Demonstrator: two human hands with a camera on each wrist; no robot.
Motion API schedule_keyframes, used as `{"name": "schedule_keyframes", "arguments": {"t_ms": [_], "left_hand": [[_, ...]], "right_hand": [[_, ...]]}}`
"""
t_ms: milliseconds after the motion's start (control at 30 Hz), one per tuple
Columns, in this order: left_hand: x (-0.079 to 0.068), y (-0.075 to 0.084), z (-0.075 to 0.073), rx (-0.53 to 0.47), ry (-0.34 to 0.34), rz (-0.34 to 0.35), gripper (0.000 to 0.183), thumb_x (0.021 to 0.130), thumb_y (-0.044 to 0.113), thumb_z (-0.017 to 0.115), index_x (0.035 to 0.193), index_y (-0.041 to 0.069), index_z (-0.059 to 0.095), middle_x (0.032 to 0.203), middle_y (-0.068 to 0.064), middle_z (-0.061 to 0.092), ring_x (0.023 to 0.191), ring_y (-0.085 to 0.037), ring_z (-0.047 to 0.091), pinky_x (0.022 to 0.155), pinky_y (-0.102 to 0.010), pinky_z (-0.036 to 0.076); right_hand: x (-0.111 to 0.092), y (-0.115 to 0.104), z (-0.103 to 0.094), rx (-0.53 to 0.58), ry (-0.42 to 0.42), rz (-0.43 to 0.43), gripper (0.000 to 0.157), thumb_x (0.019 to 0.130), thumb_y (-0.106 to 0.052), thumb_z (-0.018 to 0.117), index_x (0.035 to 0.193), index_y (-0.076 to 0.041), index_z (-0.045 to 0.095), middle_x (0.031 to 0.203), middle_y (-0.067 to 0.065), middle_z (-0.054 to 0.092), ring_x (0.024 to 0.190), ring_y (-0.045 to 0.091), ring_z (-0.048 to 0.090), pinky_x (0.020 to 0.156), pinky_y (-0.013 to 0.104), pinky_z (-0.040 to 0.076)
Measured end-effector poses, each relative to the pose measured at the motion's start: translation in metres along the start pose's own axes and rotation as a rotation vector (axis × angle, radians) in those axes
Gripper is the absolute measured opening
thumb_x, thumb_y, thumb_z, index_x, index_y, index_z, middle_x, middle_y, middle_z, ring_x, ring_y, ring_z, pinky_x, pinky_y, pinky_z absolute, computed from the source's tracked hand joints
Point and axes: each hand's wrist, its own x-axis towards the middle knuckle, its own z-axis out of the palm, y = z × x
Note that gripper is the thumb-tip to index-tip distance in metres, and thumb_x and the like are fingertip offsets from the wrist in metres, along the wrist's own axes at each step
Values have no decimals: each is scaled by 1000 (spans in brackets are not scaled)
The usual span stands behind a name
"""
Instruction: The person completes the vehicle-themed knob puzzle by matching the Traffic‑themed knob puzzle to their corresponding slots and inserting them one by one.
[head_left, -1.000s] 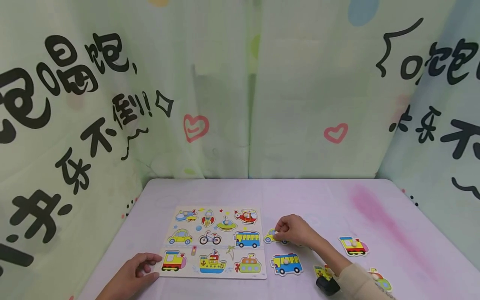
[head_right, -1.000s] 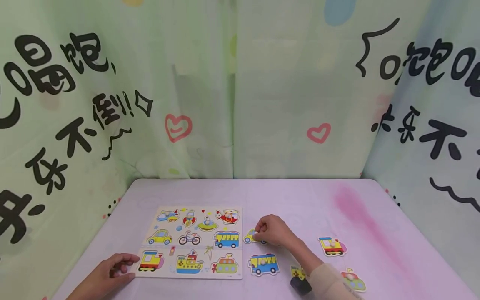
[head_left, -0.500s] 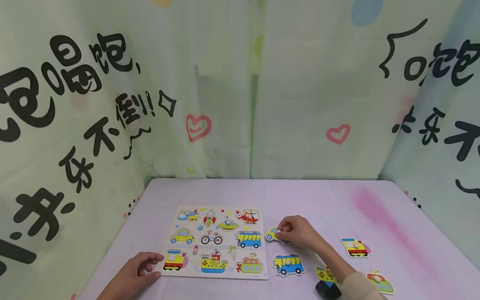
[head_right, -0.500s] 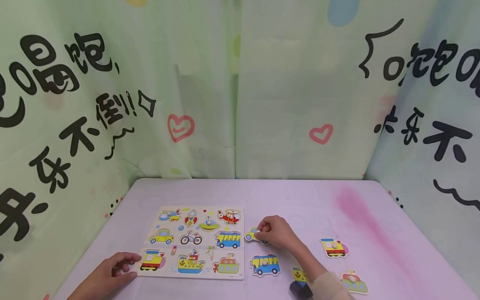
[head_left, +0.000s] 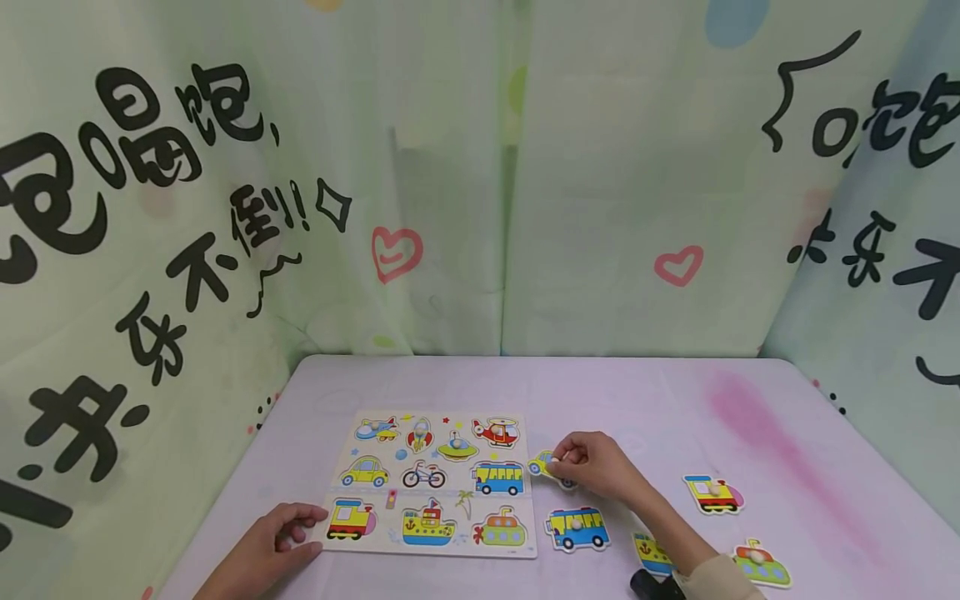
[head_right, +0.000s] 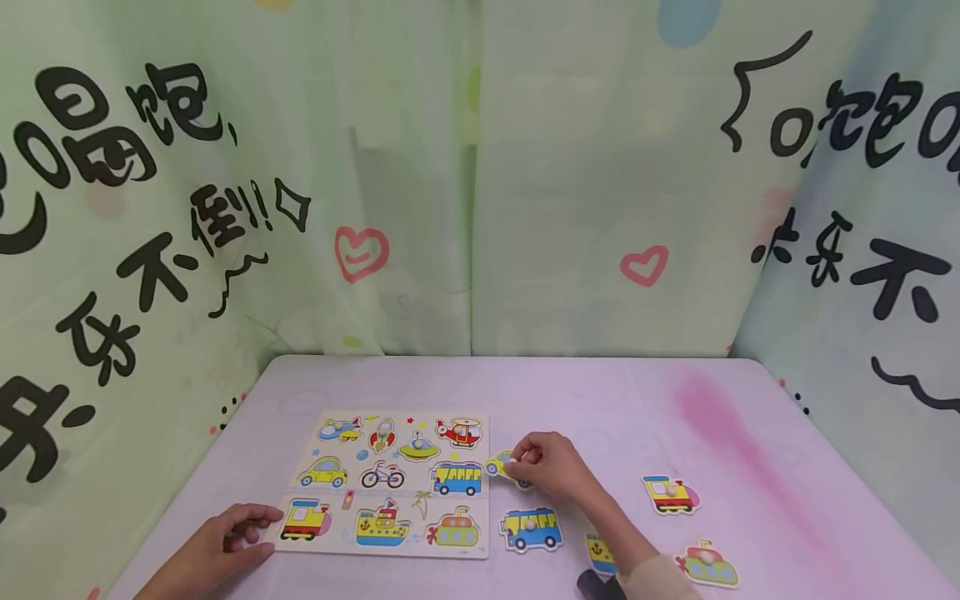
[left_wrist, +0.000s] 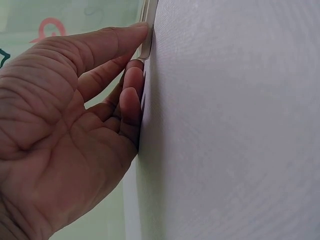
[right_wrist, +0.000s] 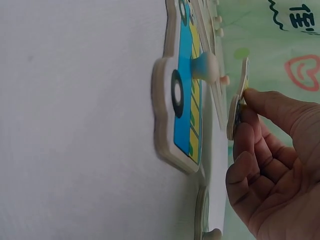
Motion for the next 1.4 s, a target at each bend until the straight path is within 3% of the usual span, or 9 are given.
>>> {"name": "schedule_keyframes", "arguments": {"t_ms": [500, 833, 1400], "left_hand": [[-1, 2, 2, 4, 28, -23, 41, 84, 11, 83, 122, 6, 67, 105, 1, 63, 92, -16, 50, 73, -23, 44], [-2, -1, 0, -20, 4, 0, 42, 85, 13, 82, 123, 5, 66, 107, 0, 61, 90, -14, 50, 73, -23, 44], [2, 0, 3, 13, 30, -47, 44, 81, 13, 86, 121, 6, 67, 102, 1, 61, 90, -16, 50, 72, -22, 44]], "right_hand": [[-2, -16, 8, 42, -54, -88, 21, 86, -24, 84, 93, -10, 69, 73, 0, 57, 69, 16, 53, 58, 23, 41], [0, -27, 17, 79, -115, -200, 20, 88, -25, 81, 93, -9, 69, 73, -2, 57, 69, 16, 53, 59, 24, 41], [4, -46, 36, 144, -191, -267, 18, 88, -23, 82, 90, -10, 70, 74, -5, 56, 65, 9, 50, 59, 21, 41]]}}
